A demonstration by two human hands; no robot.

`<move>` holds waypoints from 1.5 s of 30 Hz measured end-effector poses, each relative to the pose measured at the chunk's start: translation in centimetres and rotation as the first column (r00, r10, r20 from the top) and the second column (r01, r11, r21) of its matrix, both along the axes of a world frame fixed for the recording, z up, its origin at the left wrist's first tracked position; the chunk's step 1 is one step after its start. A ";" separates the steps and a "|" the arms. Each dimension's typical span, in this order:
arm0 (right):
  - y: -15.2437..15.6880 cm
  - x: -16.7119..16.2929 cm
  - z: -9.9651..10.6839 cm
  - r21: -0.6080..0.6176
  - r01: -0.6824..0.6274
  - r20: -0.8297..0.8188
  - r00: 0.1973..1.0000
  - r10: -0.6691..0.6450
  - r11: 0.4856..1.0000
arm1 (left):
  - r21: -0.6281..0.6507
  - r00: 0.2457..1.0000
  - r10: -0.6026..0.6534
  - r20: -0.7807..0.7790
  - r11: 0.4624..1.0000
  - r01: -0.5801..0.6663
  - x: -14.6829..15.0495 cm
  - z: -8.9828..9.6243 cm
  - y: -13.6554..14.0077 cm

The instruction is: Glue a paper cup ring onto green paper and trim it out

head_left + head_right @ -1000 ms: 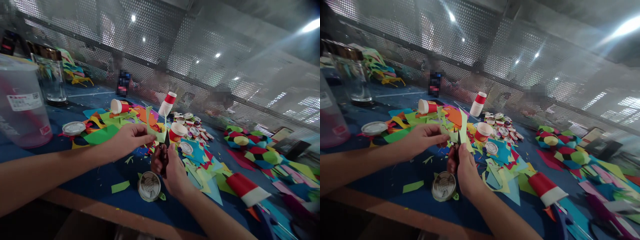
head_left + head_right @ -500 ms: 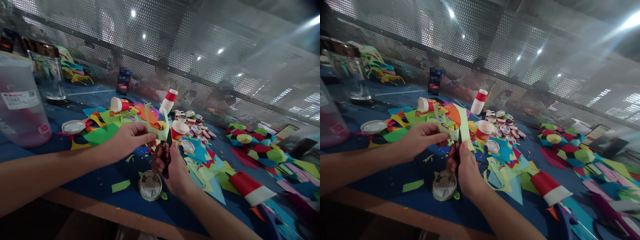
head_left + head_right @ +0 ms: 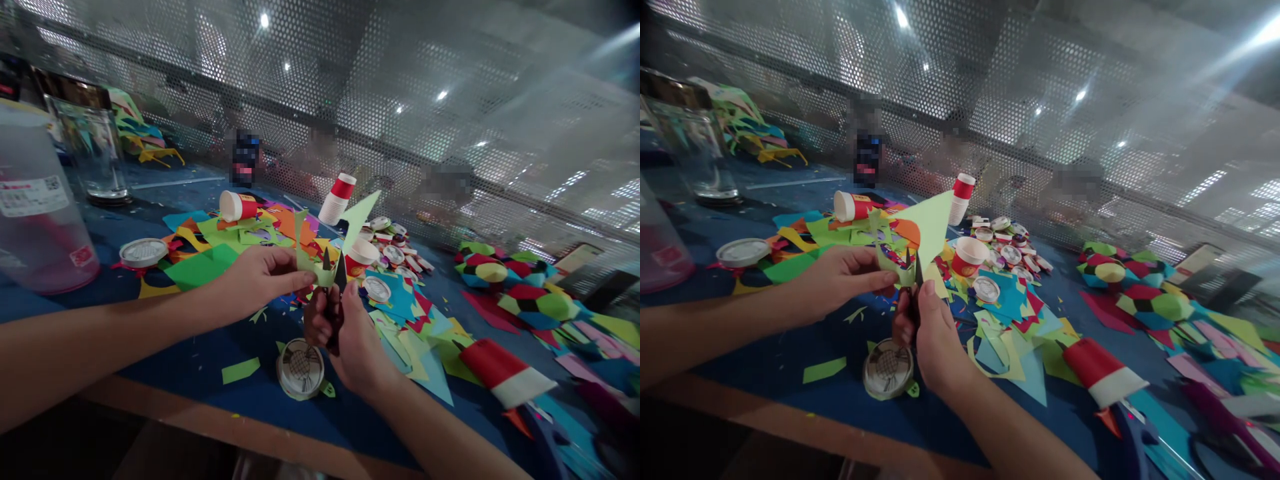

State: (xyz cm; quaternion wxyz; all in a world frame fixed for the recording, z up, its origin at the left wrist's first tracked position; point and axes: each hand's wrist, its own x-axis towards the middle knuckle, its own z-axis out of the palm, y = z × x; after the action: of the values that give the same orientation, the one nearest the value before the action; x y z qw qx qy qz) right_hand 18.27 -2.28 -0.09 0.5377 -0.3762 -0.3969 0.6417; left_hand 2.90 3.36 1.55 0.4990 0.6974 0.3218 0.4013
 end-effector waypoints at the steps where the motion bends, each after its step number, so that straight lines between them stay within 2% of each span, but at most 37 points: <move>1: 0.0 0.0 -0.1 0.009 -0.006 0.001 1.000 0.006 1.000 | -0.004 1.000 0.006 0.011 1.000 -0.006 0.0 0.0 0.0; 11: 0.2 0.3 -0.6 0.074 -0.053 0.048 0.998 0.050 0.996 | -0.081 0.996 0.004 0.090 0.997 0.003 0.2 0.1 -0.2; 24: 0.1 0.1 -0.4 -0.038 -0.090 -0.054 0.995 0.088 0.995 | -0.070 0.983 -0.031 0.183 0.997 0.045 0.3 0.1 -0.4; 33: -0.1 -0.1 -0.3 -0.040 -0.102 -0.054 0.994 0.099 0.994 | -0.085 0.976 0.007 0.216 0.996 0.012 0.3 0.1 -0.6; 41: -0.2 -0.3 -0.2 -0.010 -0.096 0.041 0.994 0.097 0.995 | -0.088 0.983 0.069 0.172 0.995 -0.055 0.3 0.1 -0.6; 45: -0.2 -0.3 -0.5 -0.003 -0.083 0.120 0.989 0.083 0.997 | -0.012 0.999 0.018 0.042 1.000 -0.018 0.0 0.4 -0.5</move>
State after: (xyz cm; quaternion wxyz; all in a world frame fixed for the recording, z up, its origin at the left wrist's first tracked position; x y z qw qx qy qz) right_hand 17.96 -2.44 -0.56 0.4861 -0.3965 -0.4445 0.6394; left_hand 2.90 2.89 1.92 0.5060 0.6831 0.3196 0.4185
